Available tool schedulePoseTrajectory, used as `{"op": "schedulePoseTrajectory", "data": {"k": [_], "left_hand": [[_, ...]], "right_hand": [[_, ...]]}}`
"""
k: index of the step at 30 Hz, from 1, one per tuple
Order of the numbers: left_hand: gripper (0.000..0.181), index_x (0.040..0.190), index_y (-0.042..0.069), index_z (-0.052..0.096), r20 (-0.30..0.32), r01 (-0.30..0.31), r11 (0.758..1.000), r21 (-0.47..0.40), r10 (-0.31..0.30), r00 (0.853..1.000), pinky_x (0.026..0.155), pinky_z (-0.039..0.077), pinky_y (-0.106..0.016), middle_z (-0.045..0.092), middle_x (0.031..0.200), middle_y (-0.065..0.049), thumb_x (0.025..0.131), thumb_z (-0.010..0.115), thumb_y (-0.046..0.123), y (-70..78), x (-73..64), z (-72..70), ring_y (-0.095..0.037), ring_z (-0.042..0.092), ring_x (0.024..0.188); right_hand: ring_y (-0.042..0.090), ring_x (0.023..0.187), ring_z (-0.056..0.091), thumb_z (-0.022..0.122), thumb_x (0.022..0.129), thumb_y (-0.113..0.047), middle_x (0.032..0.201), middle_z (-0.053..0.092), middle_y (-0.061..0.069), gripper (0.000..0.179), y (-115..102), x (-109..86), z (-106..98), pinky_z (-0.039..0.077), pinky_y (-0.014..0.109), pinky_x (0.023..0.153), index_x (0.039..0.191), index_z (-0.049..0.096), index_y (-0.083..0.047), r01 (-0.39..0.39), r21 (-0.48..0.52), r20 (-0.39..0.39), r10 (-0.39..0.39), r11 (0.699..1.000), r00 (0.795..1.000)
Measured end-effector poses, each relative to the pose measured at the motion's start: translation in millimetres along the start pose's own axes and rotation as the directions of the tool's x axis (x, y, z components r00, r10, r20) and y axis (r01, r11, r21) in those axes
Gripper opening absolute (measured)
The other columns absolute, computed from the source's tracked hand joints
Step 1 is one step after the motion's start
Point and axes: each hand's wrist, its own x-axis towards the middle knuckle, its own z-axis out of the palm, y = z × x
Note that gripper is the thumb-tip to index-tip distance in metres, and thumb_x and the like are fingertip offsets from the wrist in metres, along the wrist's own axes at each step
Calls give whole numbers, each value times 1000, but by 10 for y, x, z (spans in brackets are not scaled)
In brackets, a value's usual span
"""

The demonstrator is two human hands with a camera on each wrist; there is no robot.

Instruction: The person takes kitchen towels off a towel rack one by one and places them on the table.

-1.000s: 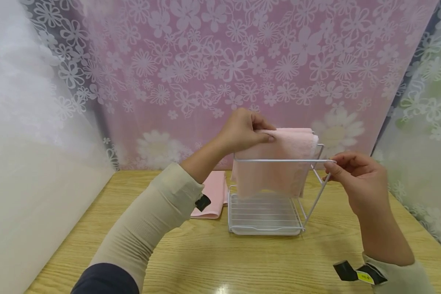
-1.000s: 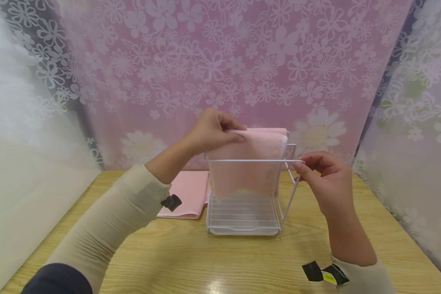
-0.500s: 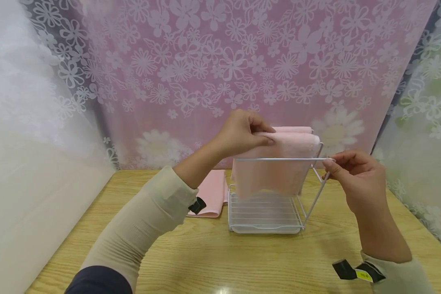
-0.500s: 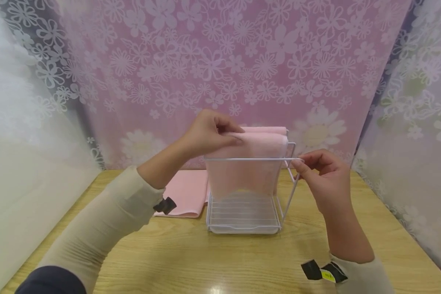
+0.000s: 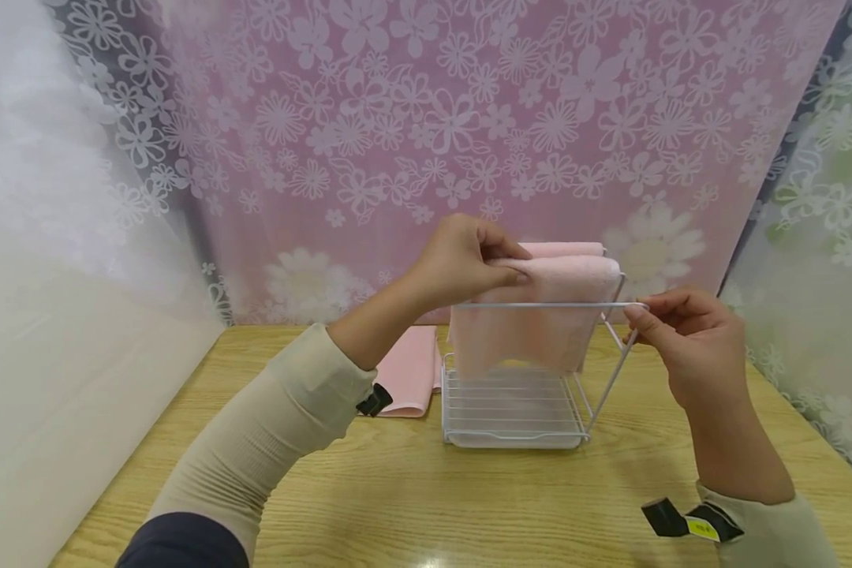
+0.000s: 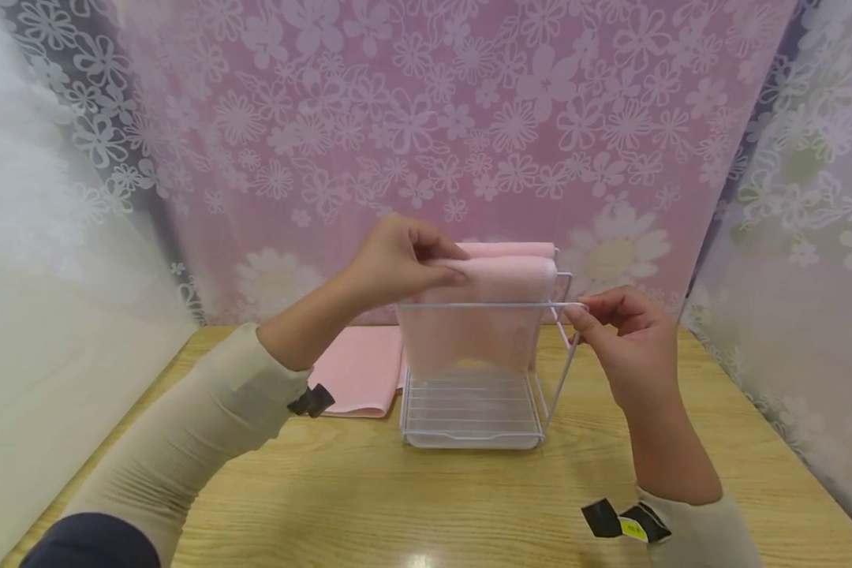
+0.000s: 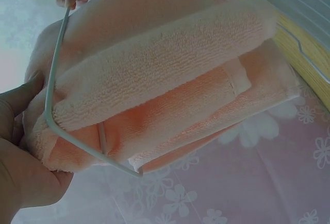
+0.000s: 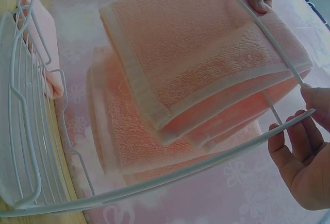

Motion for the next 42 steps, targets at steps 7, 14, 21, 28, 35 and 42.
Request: {"op": "schedulePoseTrajectory", "data": {"k": [7,14,21,28,35,42], "left_hand": [[19,93,6,79,-7,-22,999,-30,22,1000,54,41,-19,72,80,3,76,85,11,53,-48,-22,-8,52,60],[17,93,7,79,-10,-40,999,-35,39,999,51,39,-20,71,78,4,77,84,11,74,-115,-38,-9,49,58],[17,93,7,79,-17,-50,997,-53,49,999,51,39,-20,71,78,4,77,84,10,84,-156,-56,-9,48,57],[17,91,6,79,-38,-69,994,-88,66,997,51,39,-22,71,76,3,75,85,10,86,-197,-102,-11,48,56],[19,91,6,79,-83,-77,992,-99,68,994,50,37,-22,71,75,1,74,86,10,59,-220,-182,-13,47,54],[18,91,4,79,-97,-83,988,-129,71,993,47,39,-23,71,74,-1,75,86,9,17,-241,-224,-14,47,51]], "right_hand": [[20,60,62,56,84,25,82,68,12,10,-14,3,-8,56,25,60,89,60,17,-13,6,-6,13,1000,1000],[20,60,63,55,84,26,83,67,12,10,-9,-12,-16,57,25,61,88,59,17,-25,36,0,25,999,1000],[20,60,62,55,84,26,84,68,12,12,-11,-10,-13,57,25,61,89,60,17,-20,28,-3,20,999,1000],[19,61,62,55,84,26,83,67,12,11,-14,-16,-8,57,25,61,89,59,18,-14,27,7,14,1000,1000],[20,60,62,54,83,28,83,67,13,13,-3,-11,-15,57,25,61,89,59,19,-5,54,17,4,999,1000],[20,61,62,54,83,28,84,67,13,13,0,-9,-17,57,25,61,90,59,19,-10,46,7,10,999,1000]]}}
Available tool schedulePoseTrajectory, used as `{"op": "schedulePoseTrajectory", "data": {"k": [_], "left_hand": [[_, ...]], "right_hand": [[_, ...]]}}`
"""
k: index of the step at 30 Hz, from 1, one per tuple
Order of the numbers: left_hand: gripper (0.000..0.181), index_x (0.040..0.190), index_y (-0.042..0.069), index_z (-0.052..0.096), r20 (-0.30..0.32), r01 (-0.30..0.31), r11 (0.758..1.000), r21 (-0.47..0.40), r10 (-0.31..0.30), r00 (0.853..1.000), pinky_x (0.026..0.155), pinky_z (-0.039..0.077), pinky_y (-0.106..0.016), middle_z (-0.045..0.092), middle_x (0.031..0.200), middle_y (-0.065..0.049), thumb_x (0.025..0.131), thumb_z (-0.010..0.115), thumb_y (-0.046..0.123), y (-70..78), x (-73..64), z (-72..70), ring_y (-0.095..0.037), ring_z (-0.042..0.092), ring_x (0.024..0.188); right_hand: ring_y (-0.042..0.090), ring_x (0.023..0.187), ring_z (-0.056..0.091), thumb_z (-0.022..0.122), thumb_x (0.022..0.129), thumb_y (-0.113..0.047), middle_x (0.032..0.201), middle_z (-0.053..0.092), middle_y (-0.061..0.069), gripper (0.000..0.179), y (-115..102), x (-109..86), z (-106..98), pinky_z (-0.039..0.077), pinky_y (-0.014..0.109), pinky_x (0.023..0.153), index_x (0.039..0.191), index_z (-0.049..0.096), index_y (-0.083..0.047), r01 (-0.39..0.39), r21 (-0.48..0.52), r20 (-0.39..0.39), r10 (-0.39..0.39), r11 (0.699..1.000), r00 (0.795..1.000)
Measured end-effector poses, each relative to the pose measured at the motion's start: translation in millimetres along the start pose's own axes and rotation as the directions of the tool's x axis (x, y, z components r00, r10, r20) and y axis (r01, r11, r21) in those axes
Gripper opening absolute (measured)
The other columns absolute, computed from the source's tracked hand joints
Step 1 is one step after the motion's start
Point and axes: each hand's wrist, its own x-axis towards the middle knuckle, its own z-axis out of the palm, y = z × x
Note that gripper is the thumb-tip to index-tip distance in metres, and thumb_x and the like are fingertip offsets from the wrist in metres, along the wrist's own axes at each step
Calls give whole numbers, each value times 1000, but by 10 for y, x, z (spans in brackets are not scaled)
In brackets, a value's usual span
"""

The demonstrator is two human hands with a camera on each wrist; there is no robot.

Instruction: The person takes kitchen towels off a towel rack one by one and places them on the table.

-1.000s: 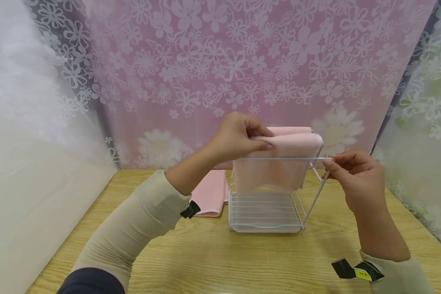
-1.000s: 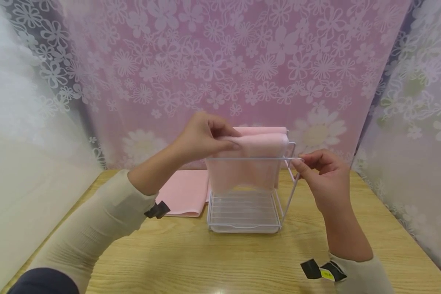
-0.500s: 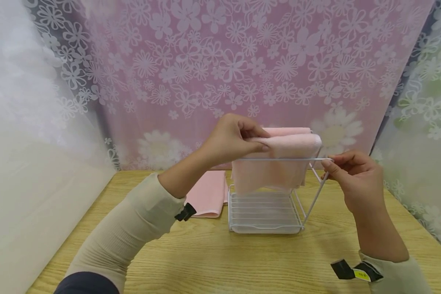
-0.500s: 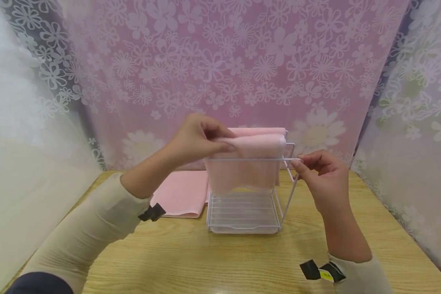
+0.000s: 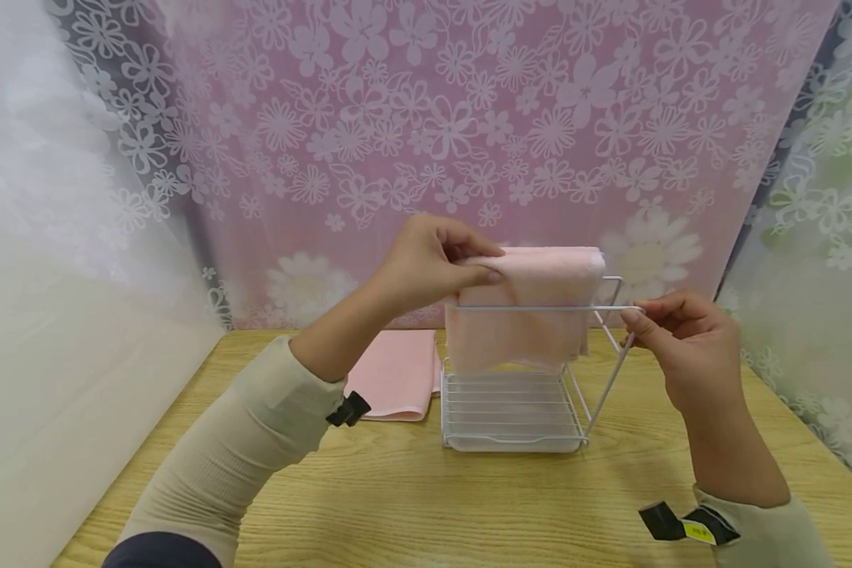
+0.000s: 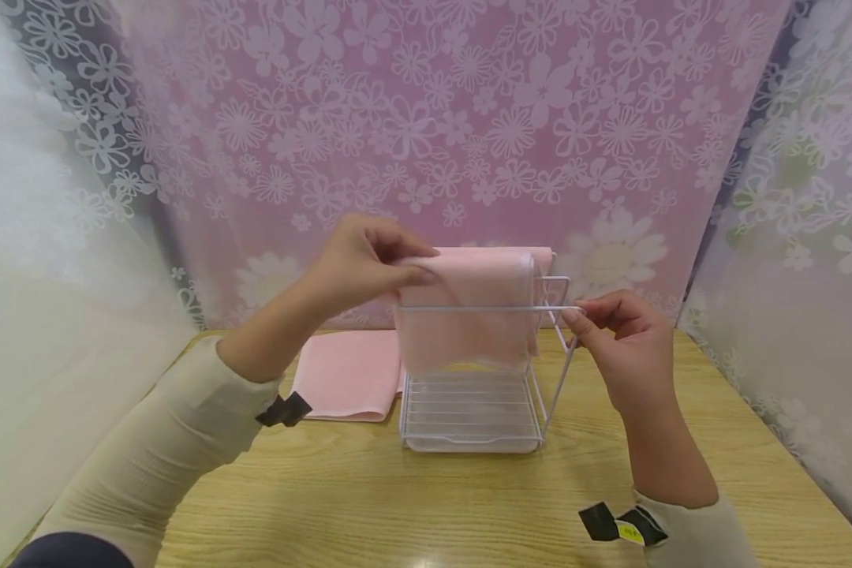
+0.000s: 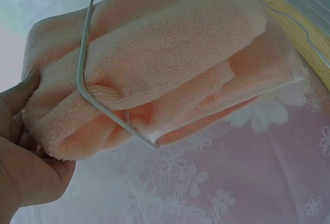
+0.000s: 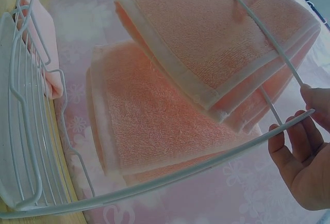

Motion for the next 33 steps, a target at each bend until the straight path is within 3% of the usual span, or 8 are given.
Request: {"op": "schedulePoseTrajectory", "data": {"k": [8,12,20,33], "left_hand": [[17,92,4,78,-12,63,997,-52,-64,998,52,55,-32,70,72,-5,76,84,7,-25,-45,-44,-18,55,53],[17,93,5,79,-23,92,994,-53,-93,995,55,56,-33,71,75,-5,77,84,7,-44,-58,-78,-19,58,57],[16,91,6,79,-60,72,996,-62,-75,995,51,47,-23,72,78,-5,76,84,7,-97,-82,-145,-18,60,61],[17,94,4,78,-101,88,991,-104,-99,990,50,43,-22,72,80,-7,78,81,4,-193,-142,-292,-17,62,64]], "right_hand": [[20,62,62,54,83,28,84,67,13,12,-1,-4,5,57,25,61,90,59,19,2,2,5,-2,1000,1000],[20,63,62,54,84,27,84,67,13,11,-8,-7,7,57,25,62,90,59,19,2,-5,7,-2,1000,1000],[20,63,63,54,83,28,84,67,14,11,4,3,-3,57,25,62,89,59,19,6,4,5,-6,1000,1000],[20,64,63,54,83,28,85,67,14,12,-1,-4,5,57,26,61,89,58,19,7,15,7,-7,1000,1000]]}}
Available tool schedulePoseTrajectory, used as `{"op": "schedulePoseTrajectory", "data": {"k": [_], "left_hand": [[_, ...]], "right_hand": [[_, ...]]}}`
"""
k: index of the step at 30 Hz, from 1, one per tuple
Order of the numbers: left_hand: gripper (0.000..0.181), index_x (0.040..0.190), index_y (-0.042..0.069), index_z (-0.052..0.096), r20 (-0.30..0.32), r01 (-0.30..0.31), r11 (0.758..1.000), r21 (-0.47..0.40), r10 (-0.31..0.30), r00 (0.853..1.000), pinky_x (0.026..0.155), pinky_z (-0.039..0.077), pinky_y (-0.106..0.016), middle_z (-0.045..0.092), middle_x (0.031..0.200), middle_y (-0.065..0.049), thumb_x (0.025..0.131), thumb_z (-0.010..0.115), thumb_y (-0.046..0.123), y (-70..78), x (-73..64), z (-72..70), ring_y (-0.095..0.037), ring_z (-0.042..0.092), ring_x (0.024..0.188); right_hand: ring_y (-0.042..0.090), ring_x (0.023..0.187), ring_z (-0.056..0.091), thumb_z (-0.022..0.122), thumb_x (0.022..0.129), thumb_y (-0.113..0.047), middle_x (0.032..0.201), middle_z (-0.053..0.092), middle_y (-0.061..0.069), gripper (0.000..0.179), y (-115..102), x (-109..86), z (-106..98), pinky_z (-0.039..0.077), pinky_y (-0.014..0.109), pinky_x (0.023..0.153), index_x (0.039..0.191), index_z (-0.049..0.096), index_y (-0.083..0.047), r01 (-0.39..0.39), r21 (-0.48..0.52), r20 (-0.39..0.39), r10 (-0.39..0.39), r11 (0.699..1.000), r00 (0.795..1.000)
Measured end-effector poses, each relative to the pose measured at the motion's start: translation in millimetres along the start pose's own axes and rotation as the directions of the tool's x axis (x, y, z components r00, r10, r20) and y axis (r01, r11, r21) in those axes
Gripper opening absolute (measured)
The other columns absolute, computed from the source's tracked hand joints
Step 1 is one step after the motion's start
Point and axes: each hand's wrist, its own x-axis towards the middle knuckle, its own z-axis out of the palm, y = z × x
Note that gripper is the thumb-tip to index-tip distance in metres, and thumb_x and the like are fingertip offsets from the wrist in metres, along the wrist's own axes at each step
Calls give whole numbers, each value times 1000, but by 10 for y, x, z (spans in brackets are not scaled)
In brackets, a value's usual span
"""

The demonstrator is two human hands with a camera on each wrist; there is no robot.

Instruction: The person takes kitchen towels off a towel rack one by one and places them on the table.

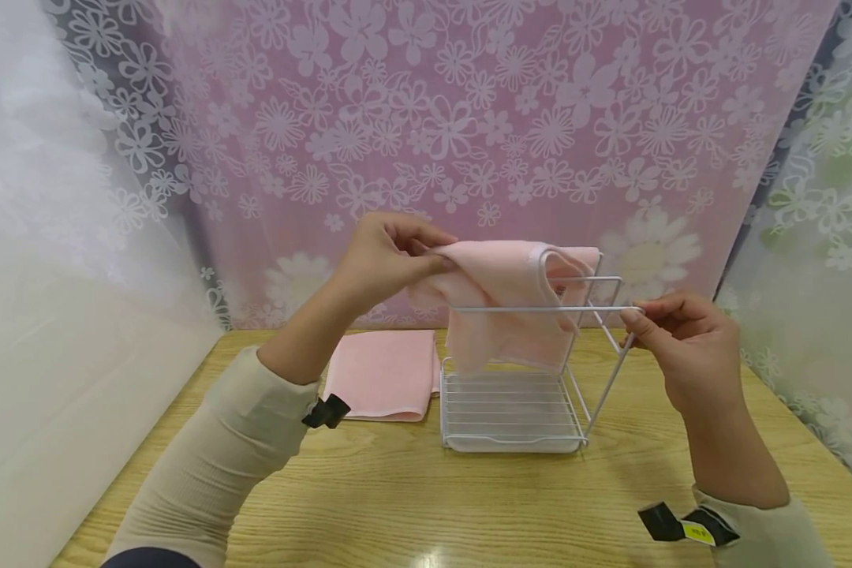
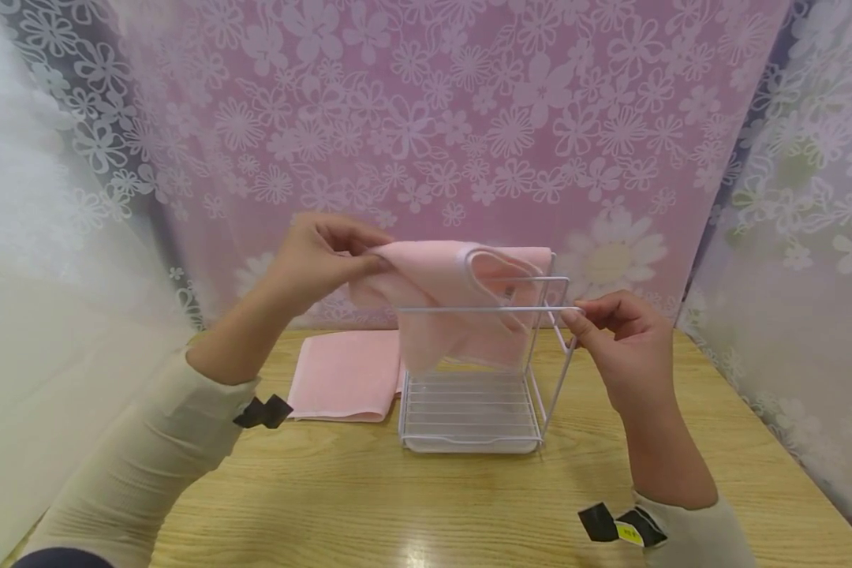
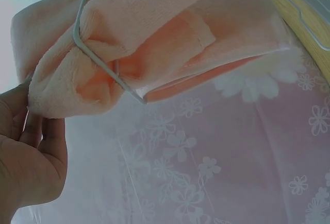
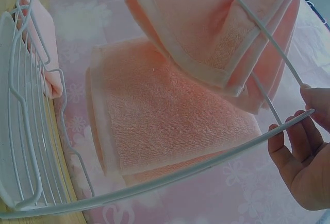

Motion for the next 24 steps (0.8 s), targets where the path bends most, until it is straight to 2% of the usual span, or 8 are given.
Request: {"op": "schedulePoseTrajectory", "data": {"k": [7,13,20,24], "left_hand": [[16,94,7,79,-35,35,999,26,-34,999,52,45,-22,71,78,-8,79,81,7,-56,-14,-74,-20,65,68],[19,98,5,78,-34,17,1000,-21,-17,999,54,50,-24,73,83,-8,79,81,5,-110,-17,-111,-20,66,68],[21,100,0,77,-45,-3,999,-33,1,999,50,44,-21,71,77,-7,79,80,2,-124,-26,-143,-11,57,59],[22,101,-2,76,-46,8,998,-55,-11,999,51,45,-21,72,77,-7,79,80,1,-138,-34,-170,-11,58,59]], "right_hand": [[21,62,63,53,83,28,84,67,14,12,2,0,3,57,26,61,90,59,19,2,5,3,-2,1000,1000],[20,63,63,54,83,28,84,67,14,12,0,-2,9,57,26,61,90,59,19,2,-6,-4,-2,1000,1000],[20,64,63,54,83,28,84,68,14,13,-7,-2,15,57,26,61,89,60,19,0,-2,-7,0,1000,1000],[20,63,63,53,83,29,85,68,14,12,-4,-1,13,57,26,61,89,59,20,10,3,7,-10,1000,1000]]}}
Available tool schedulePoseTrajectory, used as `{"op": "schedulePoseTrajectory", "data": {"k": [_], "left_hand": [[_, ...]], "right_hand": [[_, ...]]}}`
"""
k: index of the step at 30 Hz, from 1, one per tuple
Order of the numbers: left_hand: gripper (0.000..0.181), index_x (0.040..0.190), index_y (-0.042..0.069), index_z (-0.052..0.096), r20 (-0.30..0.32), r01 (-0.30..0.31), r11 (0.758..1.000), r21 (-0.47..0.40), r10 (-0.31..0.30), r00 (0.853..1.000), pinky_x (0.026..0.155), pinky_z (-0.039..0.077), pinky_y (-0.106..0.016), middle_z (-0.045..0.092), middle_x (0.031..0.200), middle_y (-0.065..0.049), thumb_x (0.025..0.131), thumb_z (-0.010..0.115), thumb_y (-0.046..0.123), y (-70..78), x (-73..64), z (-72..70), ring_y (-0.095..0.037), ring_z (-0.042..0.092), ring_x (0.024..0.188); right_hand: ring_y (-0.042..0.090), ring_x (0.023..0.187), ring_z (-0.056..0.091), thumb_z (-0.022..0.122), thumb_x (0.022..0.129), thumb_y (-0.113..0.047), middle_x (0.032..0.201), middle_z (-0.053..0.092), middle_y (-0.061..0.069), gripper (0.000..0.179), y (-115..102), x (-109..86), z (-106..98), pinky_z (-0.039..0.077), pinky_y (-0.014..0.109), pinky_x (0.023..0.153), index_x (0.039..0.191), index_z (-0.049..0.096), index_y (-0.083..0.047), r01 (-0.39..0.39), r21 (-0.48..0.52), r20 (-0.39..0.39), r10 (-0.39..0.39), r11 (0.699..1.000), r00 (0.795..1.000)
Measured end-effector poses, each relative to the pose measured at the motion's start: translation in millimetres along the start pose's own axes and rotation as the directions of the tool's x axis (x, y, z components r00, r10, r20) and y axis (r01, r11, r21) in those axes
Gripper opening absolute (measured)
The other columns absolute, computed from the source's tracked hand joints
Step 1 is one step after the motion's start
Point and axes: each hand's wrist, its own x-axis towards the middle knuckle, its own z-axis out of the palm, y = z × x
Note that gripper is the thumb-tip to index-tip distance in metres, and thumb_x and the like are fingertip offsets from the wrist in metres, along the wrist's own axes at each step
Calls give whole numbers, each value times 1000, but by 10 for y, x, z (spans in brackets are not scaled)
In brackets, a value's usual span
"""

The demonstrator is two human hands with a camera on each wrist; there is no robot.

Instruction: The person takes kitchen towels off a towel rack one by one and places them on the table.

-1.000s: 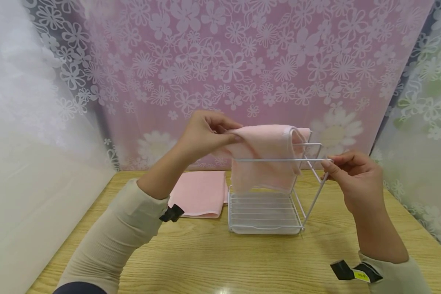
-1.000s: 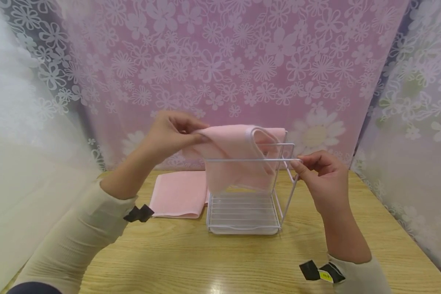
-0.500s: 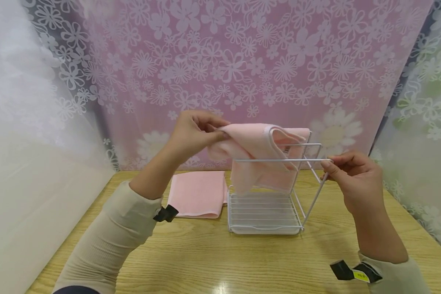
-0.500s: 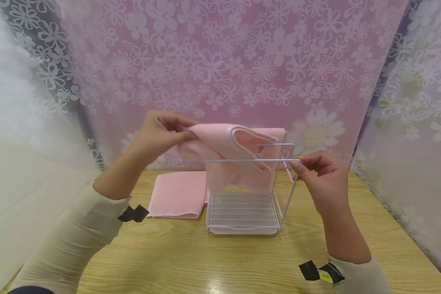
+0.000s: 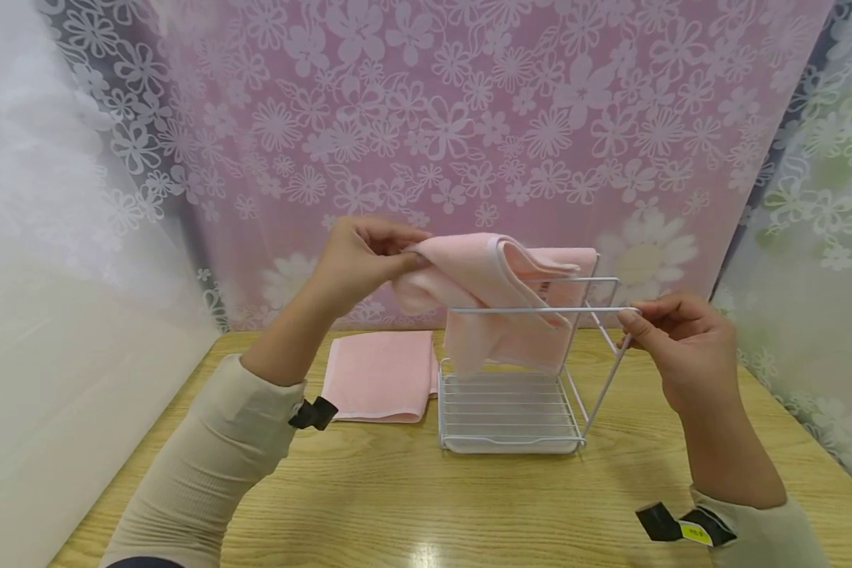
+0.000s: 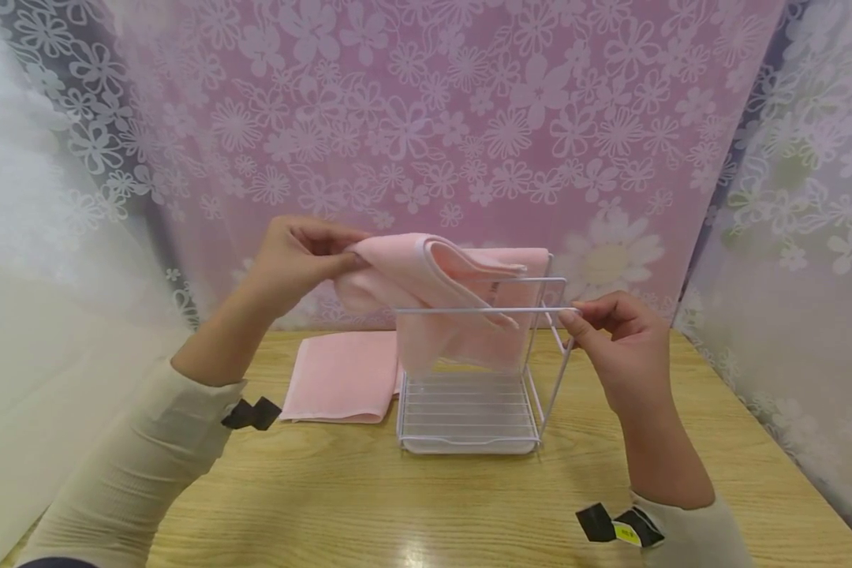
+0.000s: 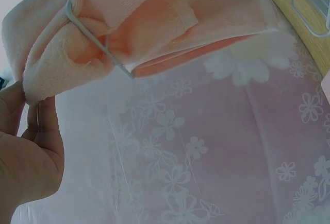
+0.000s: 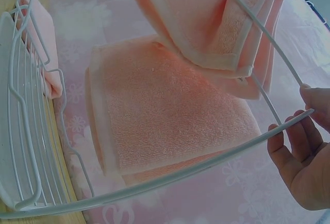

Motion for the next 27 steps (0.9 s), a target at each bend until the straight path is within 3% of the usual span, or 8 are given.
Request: {"op": "schedulePoseTrajectory", "data": {"k": [7,14,22,27], "left_hand": [[20,99,-2,76,-3,32,999,7,-32,999,59,56,-28,72,83,-9,79,80,2,3,-28,-85,-17,66,66],[20,100,-4,75,-12,44,999,-11,-44,999,62,58,-33,73,86,-11,80,79,0,2,-32,-140,-20,69,71],[20,99,-8,74,-33,27,996,-80,-30,999,61,58,-33,74,84,-9,80,76,-7,-8,-41,-218,-17,67,66],[15,94,-5,76,-78,0,993,-118,-9,997,60,58,-33,73,81,-8,80,74,-10,-26,-52,-283,-16,66,62]], "right_hand": [[21,63,63,52,83,30,85,68,14,12,25,1,-21,57,26,62,90,58,21,11,-3,18,-11,1000,1000],[20,64,63,53,84,28,85,68,13,11,14,-5,-27,57,25,62,89,58,20,0,-25,5,0,1000,1000],[20,66,64,53,84,27,85,67,13,12,5,0,-18,57,26,63,91,59,19,0,-12,26,1,1000,1000],[19,66,64,53,85,27,86,67,13,12,1,2,-22,57,25,63,91,59,19,-3,-10,29,3,1000,1000]]}}
